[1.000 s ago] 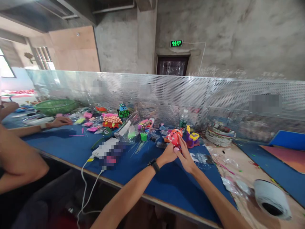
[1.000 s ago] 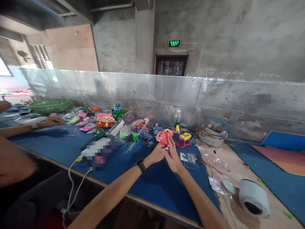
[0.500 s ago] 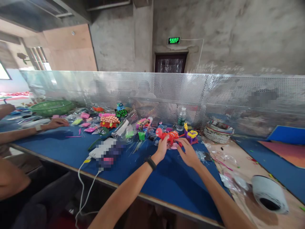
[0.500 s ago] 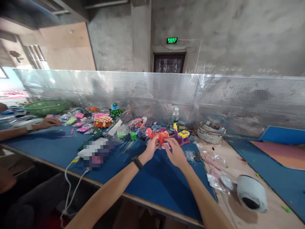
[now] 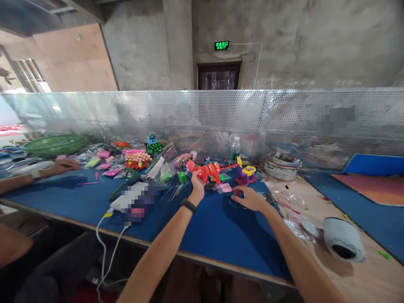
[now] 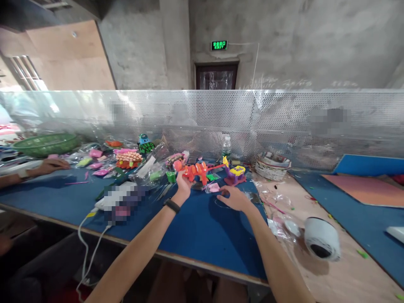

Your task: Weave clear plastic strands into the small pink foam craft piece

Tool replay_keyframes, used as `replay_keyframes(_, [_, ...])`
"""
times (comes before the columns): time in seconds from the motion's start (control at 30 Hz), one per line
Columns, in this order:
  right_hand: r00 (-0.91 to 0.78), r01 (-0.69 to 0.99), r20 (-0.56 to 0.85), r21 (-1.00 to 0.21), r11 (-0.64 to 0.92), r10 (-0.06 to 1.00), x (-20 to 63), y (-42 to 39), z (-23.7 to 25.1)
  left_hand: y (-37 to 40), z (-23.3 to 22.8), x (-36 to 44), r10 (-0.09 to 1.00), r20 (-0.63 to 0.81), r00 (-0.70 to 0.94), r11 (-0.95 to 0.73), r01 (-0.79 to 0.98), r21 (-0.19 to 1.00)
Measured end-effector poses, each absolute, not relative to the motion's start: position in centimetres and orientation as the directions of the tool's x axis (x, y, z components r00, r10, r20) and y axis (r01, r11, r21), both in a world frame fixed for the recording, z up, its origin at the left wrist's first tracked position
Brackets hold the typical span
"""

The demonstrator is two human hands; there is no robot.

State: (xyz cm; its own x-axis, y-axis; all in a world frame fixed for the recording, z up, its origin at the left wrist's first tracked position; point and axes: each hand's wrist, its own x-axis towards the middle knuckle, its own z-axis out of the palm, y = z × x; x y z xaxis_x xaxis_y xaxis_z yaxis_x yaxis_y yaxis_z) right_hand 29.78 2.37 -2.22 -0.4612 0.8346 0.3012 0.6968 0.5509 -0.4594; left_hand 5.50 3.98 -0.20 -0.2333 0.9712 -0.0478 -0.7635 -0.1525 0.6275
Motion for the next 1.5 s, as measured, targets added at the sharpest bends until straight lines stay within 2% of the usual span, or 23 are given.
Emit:
replay_keyframes(0.13, [-0.517,0.693,0.213,-0.465,0.551,0.829,30.1,2.6,-2.7,3.8,0.0,3.6,0.991,-0.070,-0.110,-0.037,-0.748,0.663])
replay_keyframes(0.3, [-0.475,0.722,0.158,-0.492,0.486,0.865,30.6,3.3,-3.0,1.7,-0.1,0.5,0.985,-0.170,0.029,0.141,-0.703,0.697])
replay_keyframes(0.47, [-0.429,0.736,0.205,-0.486,0.472,0.880,31.5,3.9,-2.9,-1.4,-0.6,-1.1,0.968,-0.214,0.132,0.245,-0.682,0.689])
replay_keyframes(0.63, [-0.397,0.745,0.265,-0.467,0.477,0.879,32.2,4.0,-2.8,-2.5,-1.2,-1.4,0.911,-0.283,0.301,0.408,-0.542,0.735])
replay_keyframes(0.77, [-0.373,0.760,0.270,-0.461,0.459,0.888,32.2,4.3,-3.0,-2.6,-0.7,-1.9,0.903,-0.348,0.252,0.429,-0.487,0.761])
replay_keyframes(0.9, [-0.377,0.758,0.258,-0.466,0.456,0.890,32.0,4.5,-3.3,-2.6,-0.3,-1.8,0.933,-0.327,0.154,0.359,-0.491,0.793])
replay_keyframes(1.13, [-0.383,0.757,0.250,-0.467,0.457,0.890,31.7,4.3,-3.1,-2.0,0.1,-2.0,0.890,-0.456,-0.020,0.437,-0.249,0.864])
replay_keyframes(1.27, [-0.389,0.756,0.242,-0.467,0.458,0.889,31.6,4.3,-3.1,-1.4,-0.1,-2.8,0.847,-0.530,0.039,0.516,-0.298,0.803])
replay_keyframes(1.5, [-0.417,0.766,0.222,-0.435,0.472,0.881,31.7,4.5,-3.4,1.5,-0.8,-2.0,0.908,-0.410,0.087,0.414,-0.341,0.844])
